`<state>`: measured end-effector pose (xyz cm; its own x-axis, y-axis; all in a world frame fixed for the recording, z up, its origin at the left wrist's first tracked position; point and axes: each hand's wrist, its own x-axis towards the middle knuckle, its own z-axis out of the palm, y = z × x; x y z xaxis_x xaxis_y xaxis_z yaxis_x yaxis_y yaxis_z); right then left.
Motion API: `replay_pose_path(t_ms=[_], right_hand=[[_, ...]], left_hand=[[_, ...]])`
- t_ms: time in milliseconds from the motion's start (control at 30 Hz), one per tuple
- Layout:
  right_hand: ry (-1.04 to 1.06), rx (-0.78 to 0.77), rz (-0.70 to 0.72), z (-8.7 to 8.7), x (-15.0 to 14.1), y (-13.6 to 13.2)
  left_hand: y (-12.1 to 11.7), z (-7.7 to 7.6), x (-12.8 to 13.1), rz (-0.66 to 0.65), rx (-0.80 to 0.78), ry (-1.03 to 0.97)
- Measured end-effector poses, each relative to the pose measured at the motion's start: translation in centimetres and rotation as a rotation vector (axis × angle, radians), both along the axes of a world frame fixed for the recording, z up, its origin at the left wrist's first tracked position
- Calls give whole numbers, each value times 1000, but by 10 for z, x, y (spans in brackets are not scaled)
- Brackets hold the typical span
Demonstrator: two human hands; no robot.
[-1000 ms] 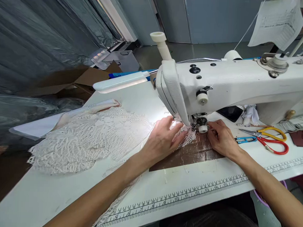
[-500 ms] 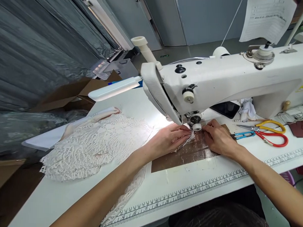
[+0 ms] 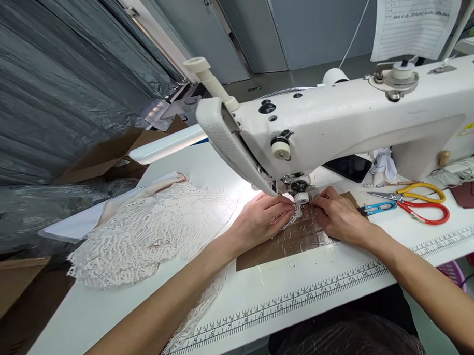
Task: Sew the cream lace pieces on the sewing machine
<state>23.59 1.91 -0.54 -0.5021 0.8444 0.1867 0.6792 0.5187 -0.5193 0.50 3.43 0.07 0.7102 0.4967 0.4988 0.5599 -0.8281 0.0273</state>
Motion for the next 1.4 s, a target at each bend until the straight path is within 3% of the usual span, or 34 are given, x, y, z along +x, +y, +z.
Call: replay_pose_path(t_ms=[233,400,500,633,767,1067,1400], right_hand=[[-47,11,3,7,-3,0],[-296,18,86,18,-16,4],[-375,26,86,15,-20,6],[-316,121,101,3,-16,5],[-283,171,126,-4,-13,2],[48,44,41,3,-8,3],[-64,110,135,-7,-11,-3]], left_hand=[[-4,-5,3,3,188,39],[-4,-8,1,14,182,17],[-6,-8,-2,8,111,-11],[-9,-6,-6,-18,-8,-39],[-10,-6,-8,-38,-18,-8],[-12,-9,-7,-40,35,16],[-13,-12,-4,-36,83,-46]])
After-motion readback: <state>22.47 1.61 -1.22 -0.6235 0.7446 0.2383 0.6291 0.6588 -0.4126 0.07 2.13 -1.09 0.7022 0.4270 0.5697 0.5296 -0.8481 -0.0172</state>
